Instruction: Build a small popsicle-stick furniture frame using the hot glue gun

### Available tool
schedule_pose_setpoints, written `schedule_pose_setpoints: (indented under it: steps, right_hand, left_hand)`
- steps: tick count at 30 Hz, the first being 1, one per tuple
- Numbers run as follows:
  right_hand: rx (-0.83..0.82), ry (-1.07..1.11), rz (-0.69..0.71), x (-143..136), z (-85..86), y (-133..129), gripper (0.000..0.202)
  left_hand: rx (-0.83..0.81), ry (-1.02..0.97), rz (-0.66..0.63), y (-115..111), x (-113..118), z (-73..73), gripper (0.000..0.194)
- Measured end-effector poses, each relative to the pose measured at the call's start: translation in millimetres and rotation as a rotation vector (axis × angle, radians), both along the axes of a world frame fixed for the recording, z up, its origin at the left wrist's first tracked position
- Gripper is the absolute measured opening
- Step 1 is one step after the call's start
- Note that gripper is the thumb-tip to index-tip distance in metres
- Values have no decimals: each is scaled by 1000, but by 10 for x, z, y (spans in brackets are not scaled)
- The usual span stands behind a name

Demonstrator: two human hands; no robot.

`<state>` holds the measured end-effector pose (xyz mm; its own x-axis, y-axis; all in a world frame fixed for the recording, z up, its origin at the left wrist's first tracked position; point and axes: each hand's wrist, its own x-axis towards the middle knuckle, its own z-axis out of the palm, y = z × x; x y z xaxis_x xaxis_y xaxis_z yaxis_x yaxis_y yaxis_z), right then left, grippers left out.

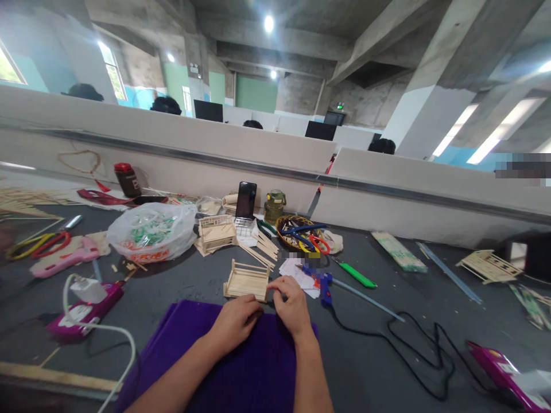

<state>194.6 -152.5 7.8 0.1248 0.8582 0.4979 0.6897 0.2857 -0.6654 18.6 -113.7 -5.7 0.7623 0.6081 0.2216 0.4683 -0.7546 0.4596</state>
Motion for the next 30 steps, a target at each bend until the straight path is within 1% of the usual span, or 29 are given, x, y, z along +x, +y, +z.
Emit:
schedule_pose_setpoints:
  steps: [20,30]
  right_hand:
    - [23,-14,-11,5,-5,4,29]
    - [13,-6,-7,-6,13,2,29]
  left_hand:
    - [-44,-4,-2,-2,-10,14,21]
    - [-23,3,2,-3,-9,14,20]
